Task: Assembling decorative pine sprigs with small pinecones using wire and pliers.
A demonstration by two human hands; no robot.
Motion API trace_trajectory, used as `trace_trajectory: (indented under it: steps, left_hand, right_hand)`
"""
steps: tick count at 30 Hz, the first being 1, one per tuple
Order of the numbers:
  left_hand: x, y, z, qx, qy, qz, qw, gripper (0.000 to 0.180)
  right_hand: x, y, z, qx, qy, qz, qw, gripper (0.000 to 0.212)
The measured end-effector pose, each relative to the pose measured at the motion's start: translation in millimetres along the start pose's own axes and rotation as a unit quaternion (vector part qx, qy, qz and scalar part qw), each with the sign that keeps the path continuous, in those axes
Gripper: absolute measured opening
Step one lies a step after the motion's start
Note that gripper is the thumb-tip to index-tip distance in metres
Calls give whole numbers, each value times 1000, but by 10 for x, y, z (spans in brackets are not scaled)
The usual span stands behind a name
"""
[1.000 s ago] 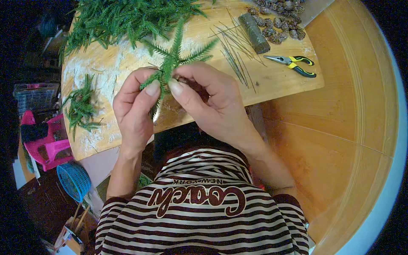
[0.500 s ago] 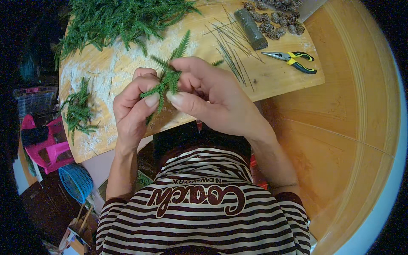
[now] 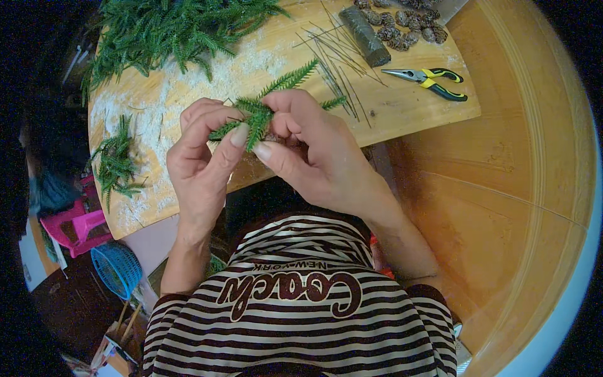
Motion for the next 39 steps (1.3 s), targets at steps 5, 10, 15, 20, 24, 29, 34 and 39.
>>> trace_trajectory:
  steps: [5, 10, 15, 20, 24, 29, 34, 39]
  left_hand:
    - [-25, 46, -48, -20, -21, -35, 999, 13]
    - [-15, 88, -98, -68, -3, -48, 997, 10]
    - [29, 142, -147, -63, 25, -1, 998, 8]
    - [39, 98, -98, -13, 26, -25, 999, 7]
    - [27, 82, -137, 19, 48, -24, 998, 8]
    - [15, 66, -177, 34, 81, -1, 996, 10]
    - [28, 71, -200, 32, 85, 53, 994, 12]
    - [39, 50, -187, 63, 74, 45, 994, 12]
  right_hand:
    - [-34, 54, 11, 2, -1, -8, 1000, 43]
    - [-102, 100, 1, -12, 10, -2, 1000, 45]
    - [-178, 139, -23, -47, -18, -14, 999, 37]
    - [83, 48, 356, -100, -42, 33, 994, 23]
    - [295, -232, 427, -39, 154, 112, 981, 10]
    - [211, -273, 237, 89, 46, -18, 995, 3]
    - [228, -294, 228, 77, 153, -26, 985, 9]
    - [286, -299, 214, 73, 241, 41, 967, 9]
Point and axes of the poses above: each hand's wrist, its own y-axis away from the middle knuckle, its own z-axis out of the back of the hand, x = y × z, the point moved 5 cm from there along -y, towards the middle knuckle, and after that the axes turned 5 degrees about -x, right-handed, at the moved point
